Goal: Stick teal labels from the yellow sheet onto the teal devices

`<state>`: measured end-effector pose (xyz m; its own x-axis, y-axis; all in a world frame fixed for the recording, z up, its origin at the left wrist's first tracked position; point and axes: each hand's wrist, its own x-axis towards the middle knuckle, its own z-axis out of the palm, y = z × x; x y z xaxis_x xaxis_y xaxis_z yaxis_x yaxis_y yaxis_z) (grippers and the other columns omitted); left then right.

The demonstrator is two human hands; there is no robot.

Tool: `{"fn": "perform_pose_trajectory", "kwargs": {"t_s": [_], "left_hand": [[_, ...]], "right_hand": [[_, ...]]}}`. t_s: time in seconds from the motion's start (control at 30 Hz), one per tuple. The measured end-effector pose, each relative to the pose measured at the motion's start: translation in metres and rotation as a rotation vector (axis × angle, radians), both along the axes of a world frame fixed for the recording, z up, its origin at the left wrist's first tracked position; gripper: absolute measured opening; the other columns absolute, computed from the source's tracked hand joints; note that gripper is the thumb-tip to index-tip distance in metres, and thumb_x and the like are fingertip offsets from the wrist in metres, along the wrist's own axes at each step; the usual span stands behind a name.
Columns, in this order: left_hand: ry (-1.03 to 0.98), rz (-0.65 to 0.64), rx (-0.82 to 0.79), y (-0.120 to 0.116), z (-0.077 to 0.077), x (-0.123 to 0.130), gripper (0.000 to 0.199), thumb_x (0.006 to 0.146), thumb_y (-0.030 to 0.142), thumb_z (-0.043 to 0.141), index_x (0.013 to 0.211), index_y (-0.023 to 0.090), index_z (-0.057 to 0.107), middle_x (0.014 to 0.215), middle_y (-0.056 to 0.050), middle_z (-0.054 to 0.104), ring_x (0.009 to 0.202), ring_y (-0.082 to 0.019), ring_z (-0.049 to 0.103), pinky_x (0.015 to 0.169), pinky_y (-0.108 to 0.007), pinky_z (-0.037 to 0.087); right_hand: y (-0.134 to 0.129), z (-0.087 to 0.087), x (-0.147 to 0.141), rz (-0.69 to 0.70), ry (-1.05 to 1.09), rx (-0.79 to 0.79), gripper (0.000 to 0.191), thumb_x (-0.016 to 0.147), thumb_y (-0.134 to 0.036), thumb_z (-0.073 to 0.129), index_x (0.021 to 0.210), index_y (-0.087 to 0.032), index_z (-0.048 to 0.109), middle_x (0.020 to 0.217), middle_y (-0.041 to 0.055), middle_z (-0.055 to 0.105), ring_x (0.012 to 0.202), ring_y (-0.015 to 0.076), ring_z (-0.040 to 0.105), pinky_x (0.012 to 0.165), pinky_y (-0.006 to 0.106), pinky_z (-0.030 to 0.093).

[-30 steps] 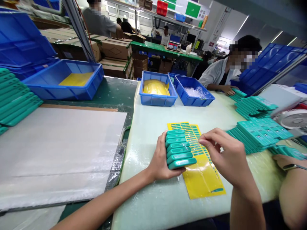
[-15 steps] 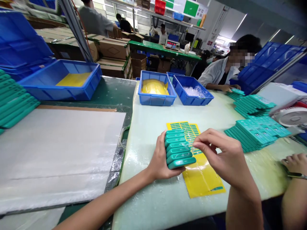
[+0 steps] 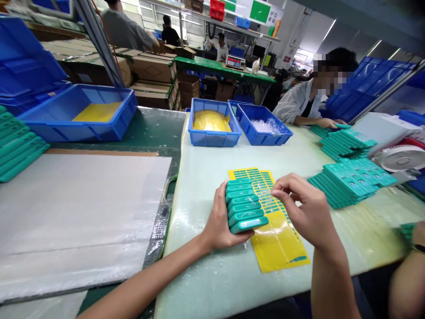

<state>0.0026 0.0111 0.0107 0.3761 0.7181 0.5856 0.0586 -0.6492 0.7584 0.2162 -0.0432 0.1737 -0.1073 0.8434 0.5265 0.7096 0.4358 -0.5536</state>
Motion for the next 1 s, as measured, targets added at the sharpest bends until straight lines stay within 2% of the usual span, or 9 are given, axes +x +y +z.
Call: {"fn": "perform_pose_trajectory", "kwargs": {"t_s": [0.1,0.2,0.3,0.4,0.5,0.6,0.73,0.83,1.0], "left_hand": [[0.025,0.007,-0.011,0.000,-0.002,-0.001,0.156,0.074,0.053,0.104,0.185,0.032,-0.005,0.173,-0.023,0.033,0.159,-0.054,0.046,0.131,-0.080,0.045],[0.040,0.012,-0.009,0.000,-0.002,-0.001,0.157,0.075,0.054,0.103,0.185,0.033,-0.006,0.173,-0.023,0.033,0.159,-0.054,0.046,0.130,-0.081,0.045],[0.026,0.009,0.000,-0.001,0.000,-0.001,0.156,0.075,0.055,0.104,0.186,0.030,-0.003,0.173,-0.024,0.034,0.160,-0.053,0.046,0.133,-0.078,0.044],[0.007,0.006,-0.001,-0.001,0.001,-0.001,0.152,0.078,0.059,0.102,0.186,0.030,-0.001,0.173,-0.024,0.036,0.160,-0.053,0.047,0.133,-0.077,0.044],[0.024,0.005,0.002,0.000,-0.002,-0.001,0.154,0.076,0.058,0.102,0.185,0.030,-0.004,0.175,-0.024,0.033,0.162,-0.054,0.045,0.133,-0.078,0.043],[0.060,0.008,0.024,0.001,-0.006,-0.001,0.160,0.071,0.048,0.102,0.184,0.029,-0.009,0.180,-0.026,0.025,0.167,-0.059,0.037,0.136,-0.079,0.039],[0.039,0.001,-0.008,0.001,-0.005,-0.001,0.159,0.071,0.050,0.104,0.184,0.030,-0.007,0.177,-0.025,0.029,0.164,-0.057,0.041,0.135,-0.079,0.041],[0.025,0.002,-0.010,0.000,-0.003,0.000,0.159,0.073,0.054,0.105,0.185,0.031,-0.005,0.176,-0.025,0.031,0.164,-0.056,0.041,0.134,-0.079,0.042],[0.024,0.004,-0.024,0.000,-0.002,0.000,0.155,0.074,0.054,0.103,0.184,0.031,-0.004,0.170,-0.023,0.034,0.157,-0.054,0.049,0.132,-0.080,0.044]], "right_hand": [[0.006,-0.004,-0.016,0.087,0.048,-0.079,0.011,0.108,-0.013,0.078,0.102,-0.023,0.078,0.102,0.0011,0.076,0.086,0.0147,0.069,0.068,0.027,0.050],[0.011,-0.012,-0.013,0.148,-0.052,-0.149,0.015,0.108,-0.011,0.074,0.097,-0.020,0.075,0.095,0.0010,0.075,0.086,0.0159,0.070,0.070,0.029,0.050],[0.012,-0.009,0.007,0.028,-0.126,-0.069,0.019,0.108,-0.010,0.072,0.091,-0.019,0.070,0.089,0.0001,0.073,0.079,0.0151,0.067,0.067,0.030,0.047],[0.005,0.000,0.010,-0.075,-0.057,0.043,0.017,0.107,-0.011,0.077,0.094,-0.021,0.073,0.089,-0.0018,0.074,0.071,0.0121,0.061,0.064,0.029,0.045],[-0.008,0.002,-0.016,0.127,0.031,-0.023,0.016,0.108,-0.011,0.078,0.097,-0.023,0.075,0.092,-0.0018,0.076,0.080,0.0128,0.069,0.072,0.027,0.052],[-0.017,-0.006,-0.037,0.309,-0.040,-0.114,0.015,0.113,-0.013,0.071,0.100,-0.021,0.074,0.096,0.0014,0.075,0.085,0.0160,0.072,0.078,0.030,0.055],[-0.016,-0.003,-0.017,0.221,-0.197,-0.122,0.020,0.112,-0.010,0.067,0.096,-0.020,0.072,0.092,0.0018,0.070,0.080,0.0166,0.068,0.072,0.032,0.051],[-0.013,0.010,-0.003,0.158,-0.140,-0.074,0.020,0.107,-0.004,0.073,0.096,-0.021,0.072,0.089,-0.0013,0.070,0.077,0.0129,0.065,0.068,0.028,0.048],[-0.011,0.007,-0.019,0.312,-0.041,-0.132,0.016,0.109,-0.009,0.075,0.101,-0.023,0.075,0.096,-0.0019,0.074,0.085,0.0126,0.070,0.075,0.026,0.052]]}}
